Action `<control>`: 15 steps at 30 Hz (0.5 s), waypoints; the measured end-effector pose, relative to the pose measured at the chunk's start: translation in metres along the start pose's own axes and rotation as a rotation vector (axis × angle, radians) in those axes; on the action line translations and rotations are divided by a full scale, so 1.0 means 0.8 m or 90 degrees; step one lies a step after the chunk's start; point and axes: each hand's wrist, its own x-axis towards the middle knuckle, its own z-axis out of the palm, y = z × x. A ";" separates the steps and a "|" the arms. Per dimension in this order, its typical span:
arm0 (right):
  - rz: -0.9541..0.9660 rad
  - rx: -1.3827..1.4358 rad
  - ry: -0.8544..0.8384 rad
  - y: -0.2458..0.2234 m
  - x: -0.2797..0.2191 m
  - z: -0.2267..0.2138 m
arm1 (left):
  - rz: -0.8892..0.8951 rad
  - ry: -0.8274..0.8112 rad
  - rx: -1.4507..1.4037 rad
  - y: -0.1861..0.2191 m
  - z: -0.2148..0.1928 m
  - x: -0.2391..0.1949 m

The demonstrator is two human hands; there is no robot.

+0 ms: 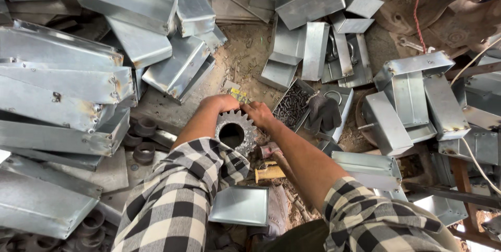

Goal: The person uses a hammer to straighten and flatten metal casings while sitting on the floor, handling each piece one at a time and striking them against a metal gear surface.

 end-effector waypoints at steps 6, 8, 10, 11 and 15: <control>0.026 -0.001 -0.003 -0.027 -0.015 -0.029 | 0.016 0.028 0.022 0.000 0.005 -0.012; 0.166 0.154 -0.057 -0.057 -0.018 -0.072 | 0.020 0.052 0.012 0.003 0.004 -0.027; 0.307 0.308 -0.113 -0.076 -0.016 -0.107 | 0.009 0.077 -0.028 0.001 0.005 -0.052; 0.333 0.370 -0.120 -0.080 -0.013 -0.118 | -0.003 0.105 -0.068 -0.001 0.005 -0.063; 0.234 0.449 -0.062 -0.072 -0.003 -0.128 | 0.000 0.094 -0.023 0.002 0.005 -0.087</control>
